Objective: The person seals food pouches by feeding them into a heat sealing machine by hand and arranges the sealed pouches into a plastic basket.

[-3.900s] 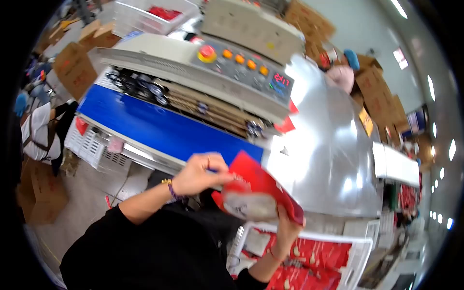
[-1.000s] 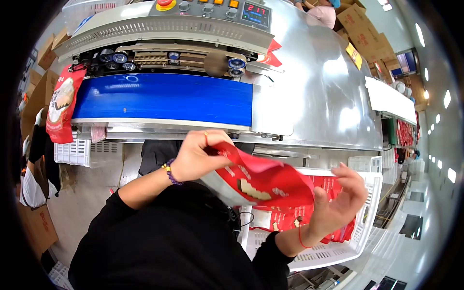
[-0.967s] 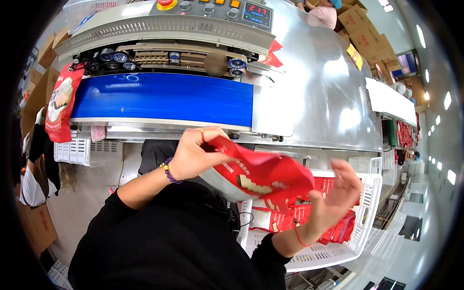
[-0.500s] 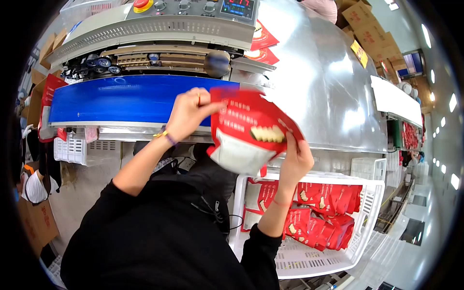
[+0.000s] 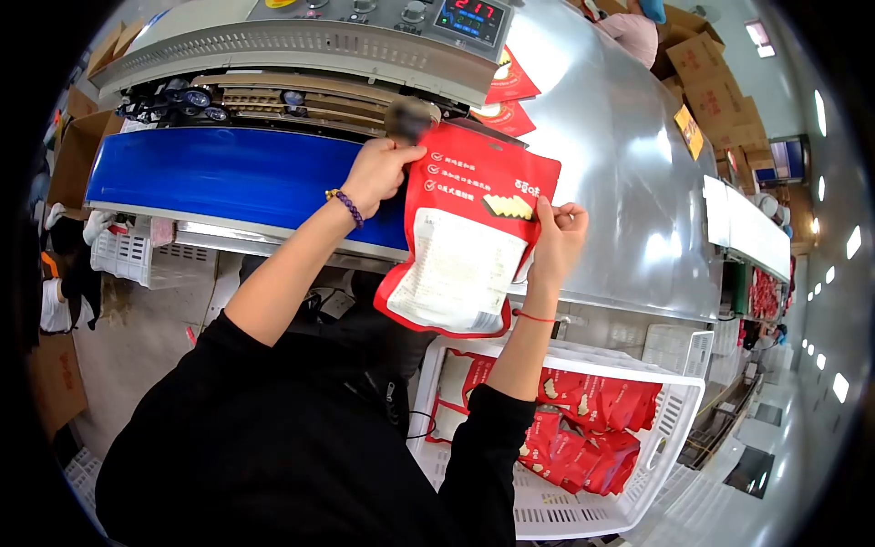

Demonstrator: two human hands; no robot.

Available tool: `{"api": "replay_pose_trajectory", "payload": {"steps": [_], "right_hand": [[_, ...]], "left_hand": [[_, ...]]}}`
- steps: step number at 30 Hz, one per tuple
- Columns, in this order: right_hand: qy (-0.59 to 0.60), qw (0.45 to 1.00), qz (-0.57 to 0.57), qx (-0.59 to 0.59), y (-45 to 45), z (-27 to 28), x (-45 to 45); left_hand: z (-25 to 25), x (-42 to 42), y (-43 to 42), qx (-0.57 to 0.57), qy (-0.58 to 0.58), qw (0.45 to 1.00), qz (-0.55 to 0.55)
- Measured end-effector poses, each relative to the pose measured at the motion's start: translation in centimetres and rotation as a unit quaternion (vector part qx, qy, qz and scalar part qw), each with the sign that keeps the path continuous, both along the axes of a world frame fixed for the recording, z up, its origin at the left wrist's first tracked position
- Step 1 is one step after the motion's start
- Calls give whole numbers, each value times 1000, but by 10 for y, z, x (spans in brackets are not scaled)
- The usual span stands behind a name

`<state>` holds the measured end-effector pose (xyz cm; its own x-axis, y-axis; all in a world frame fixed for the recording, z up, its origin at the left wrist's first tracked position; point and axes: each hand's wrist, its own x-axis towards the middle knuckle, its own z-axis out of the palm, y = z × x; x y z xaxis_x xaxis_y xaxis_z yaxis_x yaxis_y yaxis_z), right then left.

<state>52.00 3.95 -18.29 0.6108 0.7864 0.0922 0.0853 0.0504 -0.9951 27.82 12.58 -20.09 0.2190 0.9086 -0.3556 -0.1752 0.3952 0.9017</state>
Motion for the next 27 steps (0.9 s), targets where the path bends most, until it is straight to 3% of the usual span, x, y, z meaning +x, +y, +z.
{"api": "replay_pose_trajectory", "payload": {"steps": [4,7,12,15,18,23,25,27], "right_hand": [[9,999,36,-35,12,3,-20],[13,998,45,-52,23,3,-41],[-21,991,78,-107,38,11,-80],[-46,987,108,-110,49,4,-98],[-88,976,152,-131,49,0,-113],[-30,977,204,-62,-32,32,-73],[-20,985,156,-76,-96,46,-43],[-58,993,5,-99,-165,38,-11]], "left_hand": [[-4,-28,9,44,38,998,27],[-24,-53,16,160,160,974,22],[13,-143,-7,209,352,912,4],[36,-177,-40,227,360,902,70],[59,-189,-71,223,293,924,106],[98,-155,-121,361,163,917,-51],[96,-138,-133,318,81,928,-177],[96,-116,-141,225,-3,928,-295]]}}
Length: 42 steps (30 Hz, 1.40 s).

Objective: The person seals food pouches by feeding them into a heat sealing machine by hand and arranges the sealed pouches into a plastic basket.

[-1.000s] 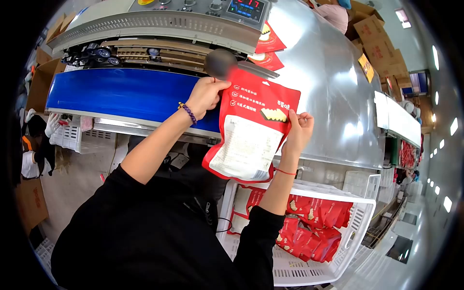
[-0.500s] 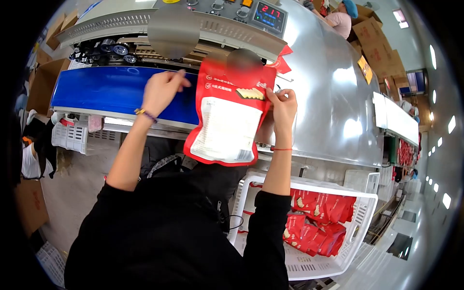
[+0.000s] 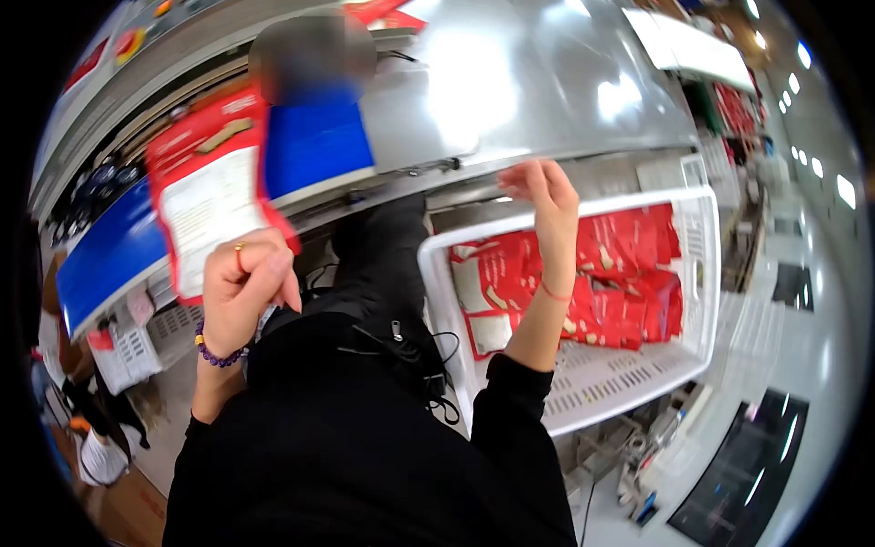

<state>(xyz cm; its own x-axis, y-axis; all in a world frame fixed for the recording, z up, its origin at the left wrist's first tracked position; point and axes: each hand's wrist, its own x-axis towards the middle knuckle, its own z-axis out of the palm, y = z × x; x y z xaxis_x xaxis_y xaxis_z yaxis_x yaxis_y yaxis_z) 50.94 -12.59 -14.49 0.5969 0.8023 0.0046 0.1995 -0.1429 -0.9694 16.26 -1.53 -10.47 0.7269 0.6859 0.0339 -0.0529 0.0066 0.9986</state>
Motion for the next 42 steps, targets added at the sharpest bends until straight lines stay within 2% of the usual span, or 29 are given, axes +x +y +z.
{"api": "replay_pose_trajectory", "payload": {"steps": [1,3,5,7,9,10,11,13,15,17,20,23,25,27,28,30,32,35,36,37,39,40,41,42], "right_hand": [[-33,997,-77,-2,-34,-13,14],[-72,973,-208,-64,-100,-54,40],[-113,960,-240,-96,-150,-104,47],[-199,929,-162,-268,-191,-151,48],[-255,899,-44,-353,-192,-147,25],[-167,871,-66,-458,-179,-135,16],[-297,839,-66,-451,-176,-140,11],[-319,872,-7,-370,-158,-132,10],[-338,873,75,-344,-120,-87,-4],[-369,877,133,-276,-86,-29,-31],[-403,846,253,-241,-66,43,-55],[-444,796,364,-193,-56,101,-70],[-450,787,390,-161,-43,129,-88],[-464,761,440,-115,-31,148,-101],[-457,741,475,-125,-25,158,-105],[-459,740,483,-91,-20,163,-114],[-457,737,495,-63,-18,169,-117],[-492,735,466,-22,-10,167,-122],[-493,729,474,-34,-5,170,-124],[-494,727,476,-33,-4,167,-127],[-468,837,283,27,-6,152,-126],[-401,895,191,35,-11,142,-117],[-401,895,194,35,-7,129,-113],[-250,944,174,129,0,115,-109]], "left_hand": [[-5,12,-1,-27,25,998,-41],[-16,37,-8,-12,19,997,-74],[-21,55,-13,-28,19,994,-106],[-23,66,-16,-30,33,987,-155],[-22,71,-17,-8,55,985,-161],[-24,72,-18,-8,65,983,-172],[-26,72,-18,-7,73,982,-174],[-35,71,-15,12,79,984,-160],[-47,70,-14,-16,99,986,-132],[-56,73,-13,69,108,988,-91],[-60,77,-13,86,98,990,-55],[-74,81,-11,161,42,984,-70],[-69,78,-10,128,-28,979,-159],[-70,77,-12,128,-99,970,-182],[-68,76,-8,104,-100,968,-205],[-65,67,-3,82,-105,966,-221],[-65,57,-6,-114,-157,943,-271],[-63,47,-10,-51,-194,951,-235],[-59,43,-10,-100,-135,959,-229],[-52,39,-8,-64,-98,979,-166],[-50,35,-8,-130,-115,981,-86],[-50,33,-6,-145,-129,979,-61],[-41,30,-5,-169,-153,973,-30],[-38,27,-3,-164,-158,973,-24]]}}
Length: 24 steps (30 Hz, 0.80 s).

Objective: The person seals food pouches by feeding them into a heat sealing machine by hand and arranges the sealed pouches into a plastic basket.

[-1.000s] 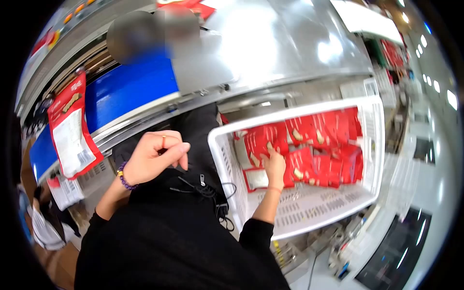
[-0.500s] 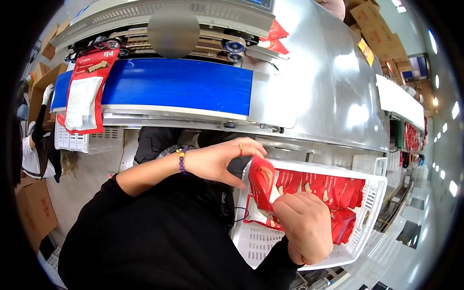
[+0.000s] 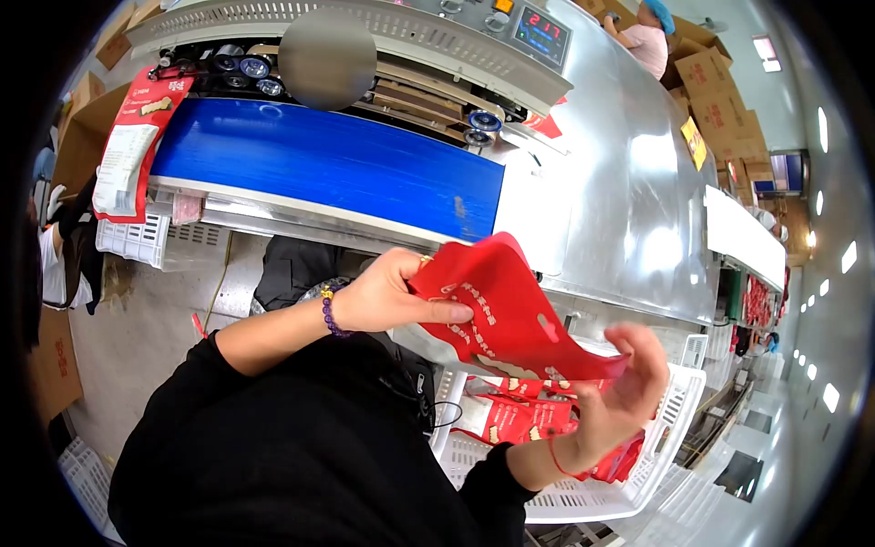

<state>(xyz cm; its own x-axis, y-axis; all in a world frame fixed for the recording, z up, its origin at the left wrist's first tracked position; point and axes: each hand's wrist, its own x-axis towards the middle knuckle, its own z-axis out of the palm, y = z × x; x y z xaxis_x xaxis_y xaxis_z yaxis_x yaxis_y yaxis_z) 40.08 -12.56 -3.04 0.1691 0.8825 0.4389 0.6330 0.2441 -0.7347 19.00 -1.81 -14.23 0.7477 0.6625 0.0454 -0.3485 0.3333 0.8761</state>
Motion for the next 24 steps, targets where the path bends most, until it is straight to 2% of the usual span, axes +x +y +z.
{"api": "replay_pose_trajectory", "payload": {"steps": [1,3,5,6,7,9,12,13,15,16,17,19,20,21,23,24], "right_hand": [[174,983,15,61,4,-17,6],[217,969,83,-83,-7,-59,28],[358,932,-34,-44,-10,-105,15],[326,937,-88,-93,-10,-117,28],[352,929,-92,-60,3,-104,13],[309,940,-145,-25,11,-108,14],[328,940,-97,0,3,-126,46],[331,939,-98,1,3,-133,55],[355,934,16,36,3,-145,72],[331,942,45,23,5,-146,76],[333,941,45,23,8,-151,81],[391,919,48,7,20,-158,89],[388,921,-14,-11,26,-156,87],[261,961,-78,-46,34,-151,92],[115,981,-155,-19,63,-131,74],[66,986,-154,1,70,-140,91]], "left_hand": [[1,-1,2,4,-4,1000,6],[1,7,-1,14,-25,999,36],[-1,14,-1,25,-43,997,64],[-4,17,2,59,14,991,119],[-6,20,6,93,70,978,172],[-16,19,14,-33,55,994,94],[-17,12,27,-42,4,999,13],[-17,10,34,-14,38,999,-9],[-12,16,40,-26,26,999,14],[-4,24,44,-25,48,997,53],[-13,32,56,143,60,980,121],[-17,41,68,209,118,958,156],[-22,46,73,110,88,978,151],[-22,51,79,111,147,967,178],[-17,62,88,72,136,963,222],[-28,69,95,75,150,954,247]]}}
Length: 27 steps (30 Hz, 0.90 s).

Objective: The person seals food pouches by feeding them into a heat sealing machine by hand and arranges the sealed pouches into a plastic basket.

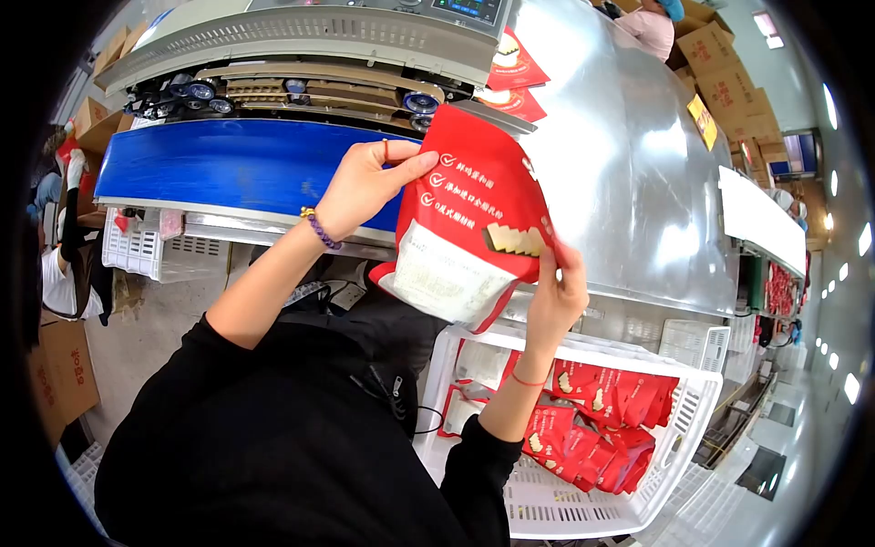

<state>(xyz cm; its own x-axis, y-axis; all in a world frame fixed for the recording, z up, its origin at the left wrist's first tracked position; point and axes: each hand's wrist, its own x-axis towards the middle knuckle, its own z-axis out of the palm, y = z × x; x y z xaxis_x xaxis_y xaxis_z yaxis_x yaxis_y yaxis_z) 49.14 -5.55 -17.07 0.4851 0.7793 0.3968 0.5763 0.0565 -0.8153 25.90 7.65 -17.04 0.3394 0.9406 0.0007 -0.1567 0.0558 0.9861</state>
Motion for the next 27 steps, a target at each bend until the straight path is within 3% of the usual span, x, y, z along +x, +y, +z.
{"api": "replay_pose_trajectory", "payload": {"steps": [4,10,15,19,23,24,25,26,27], "right_hand": [[253,967,24,-2,34,8,14],[292,956,32,-16,67,-7,33],[298,953,33,-48,88,-8,6],[295,949,49,-101,99,-16,-4],[340,930,67,-124,110,-11,-36],[340,929,72,-130,114,-12,-41],[341,928,73,-134,119,-15,-50],[355,923,76,-126,122,-15,-60],[355,922,73,-137,125,-13,-71]], "left_hand": [[-27,24,20,45,71,996,36],[-31,32,40,-145,76,986,37],[-31,1,57,-187,43,980,51],[-50,-18,66,-90,76,987,108],[-29,-72,57,35,335,937,93],[-34,-83,48,102,334,925,149],[-14,-103,38,87,384,910,126],[-5,-112,26,106,360,910,176],[2,-118,12,195,325,893,240]]}}
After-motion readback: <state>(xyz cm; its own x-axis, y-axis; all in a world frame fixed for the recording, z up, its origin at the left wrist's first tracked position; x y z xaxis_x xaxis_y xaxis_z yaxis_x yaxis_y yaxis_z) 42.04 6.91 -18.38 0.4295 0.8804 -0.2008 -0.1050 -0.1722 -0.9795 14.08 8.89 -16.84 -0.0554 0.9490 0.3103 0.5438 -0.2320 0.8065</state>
